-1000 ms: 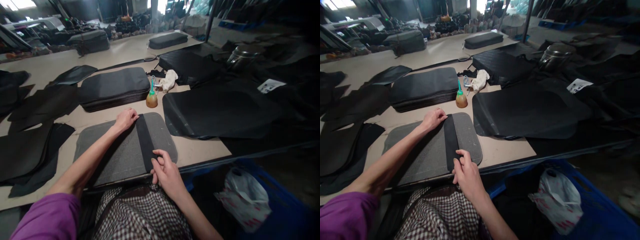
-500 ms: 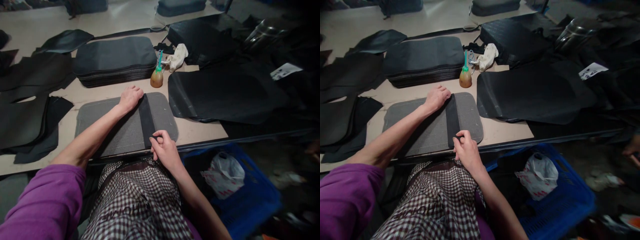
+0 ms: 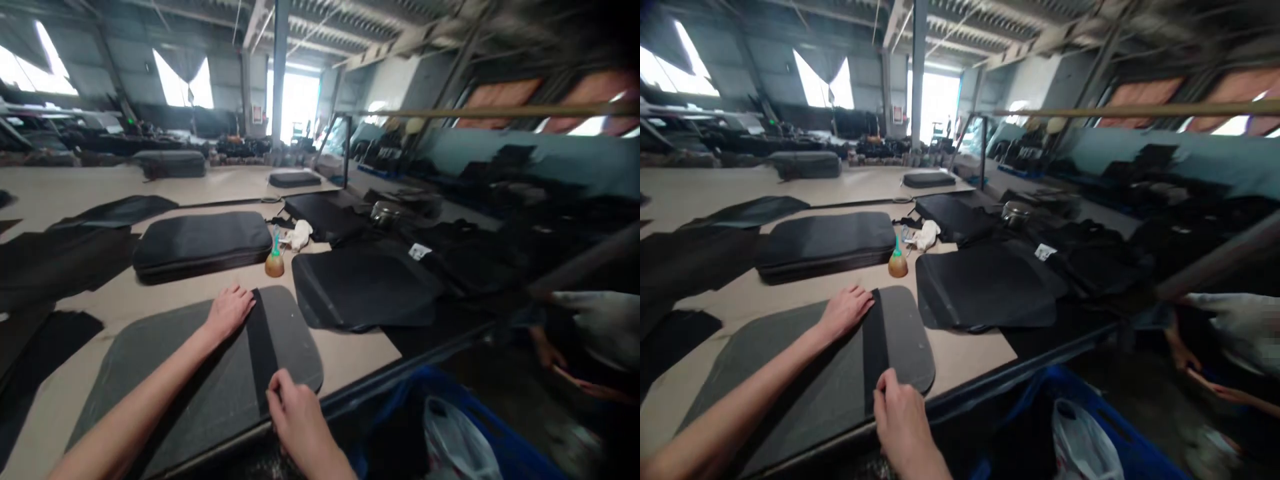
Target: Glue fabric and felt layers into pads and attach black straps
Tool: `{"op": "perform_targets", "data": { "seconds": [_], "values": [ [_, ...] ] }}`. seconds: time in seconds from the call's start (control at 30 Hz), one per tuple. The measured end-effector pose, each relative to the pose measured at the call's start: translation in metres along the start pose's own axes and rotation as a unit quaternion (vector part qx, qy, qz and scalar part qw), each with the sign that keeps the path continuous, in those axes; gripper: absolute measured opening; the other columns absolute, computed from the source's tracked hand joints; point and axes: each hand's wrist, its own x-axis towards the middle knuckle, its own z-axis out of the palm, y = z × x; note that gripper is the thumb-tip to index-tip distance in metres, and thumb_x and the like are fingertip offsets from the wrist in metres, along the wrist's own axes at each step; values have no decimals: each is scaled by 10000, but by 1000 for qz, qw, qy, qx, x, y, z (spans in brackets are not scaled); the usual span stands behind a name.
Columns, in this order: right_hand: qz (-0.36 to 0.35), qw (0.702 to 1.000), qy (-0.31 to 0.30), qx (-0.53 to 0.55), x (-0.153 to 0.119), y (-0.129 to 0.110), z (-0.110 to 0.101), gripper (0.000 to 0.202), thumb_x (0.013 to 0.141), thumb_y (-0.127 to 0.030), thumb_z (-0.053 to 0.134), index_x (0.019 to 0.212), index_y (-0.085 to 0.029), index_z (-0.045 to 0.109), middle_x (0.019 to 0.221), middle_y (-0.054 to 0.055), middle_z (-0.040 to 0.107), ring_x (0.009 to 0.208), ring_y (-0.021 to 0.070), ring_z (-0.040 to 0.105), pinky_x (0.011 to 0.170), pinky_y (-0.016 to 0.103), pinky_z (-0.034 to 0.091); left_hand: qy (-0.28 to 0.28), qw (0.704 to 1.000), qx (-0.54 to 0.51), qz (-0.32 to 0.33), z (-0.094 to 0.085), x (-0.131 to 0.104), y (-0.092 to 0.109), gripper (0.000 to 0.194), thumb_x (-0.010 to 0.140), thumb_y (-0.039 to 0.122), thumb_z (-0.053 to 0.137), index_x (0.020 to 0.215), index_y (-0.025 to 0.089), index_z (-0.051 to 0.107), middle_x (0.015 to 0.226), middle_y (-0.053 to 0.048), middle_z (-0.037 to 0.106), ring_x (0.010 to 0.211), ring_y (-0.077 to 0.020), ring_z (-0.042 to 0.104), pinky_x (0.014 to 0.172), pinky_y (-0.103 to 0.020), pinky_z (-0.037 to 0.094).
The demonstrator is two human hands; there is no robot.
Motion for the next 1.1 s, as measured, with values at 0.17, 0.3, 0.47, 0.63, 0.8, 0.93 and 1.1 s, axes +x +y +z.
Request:
{"op": "perform_targets", "data": {
  "seconds": [0.17,0.3,0.47,0.63,0.8,0.93,1.1],
  "values": [
    [-46,982,42,-177,3,6,4,140,965,-182,560,1028,-266,653,729,12,764,657,230,761,540,299,261,-12,1000,-17,3,17,-3,-10,359,1074,405,430,1087,202,726,1057,-127,708,1084,-314,602,896,-434,464],
    [-69,966,32,-249,-3,3,2,141,959,-181,564,971,-270,673,745,8,772,634,215,753,518,324,199,-21,999,-36,-11,19,-7,-11,341,1065,407,455,1147,217,726,1129,-129,703,1154,-308,590,964,-450,467],
    [-91,969,51,-223,-7,0,0,176,906,-130,577,933,-258,694,858,10,766,755,201,751,583,303,324,-21,996,-68,-48,21,-6,-15,345,1049,438,488,1184,243,738,1367,-140,629,1284,-326,546,1064,-524,448],
    [-109,986,90,-87,-12,-10,-12,152,921,-161,581,1021,-236,666,904,-1,734,808,173,722,680,279,398,7,987,-135,-86,5,-14,-15,332,1035,374,497,1263,252,706,1504,-131,551,1384,-324,492,1143,-548,416],
    [-102,991,76,49,-12,-27,-22,114,959,-240,557,906,-216,655,762,-22,637,683,131,630,642,249,396,26,956,-290,-34,-49,-52,12,393,1030,431,497,1378,315,638,1415,-97,624,1328,-278,553,1171,-488,428],
    [-100,985,53,129,-9,-37,-22,131,955,-240,559,862,-209,646,774,-17,642,708,129,623,665,231,422,-40,933,-357,-23,-83,-94,21,360,996,500,553,1305,372,685,1167,-74,716,1133,-267,640,1053,-440,511],
    [-126,982,31,134,-7,-45,-19,134,961,-237,579,852,-206,650,785,-16,643,710,125,615,666,235,420,2,950,-300,-87,-79,-152,-48,302,971,535,559,1173,402,740,977,-39,732,983,-269,663,978,-425,520]
  ]
}}
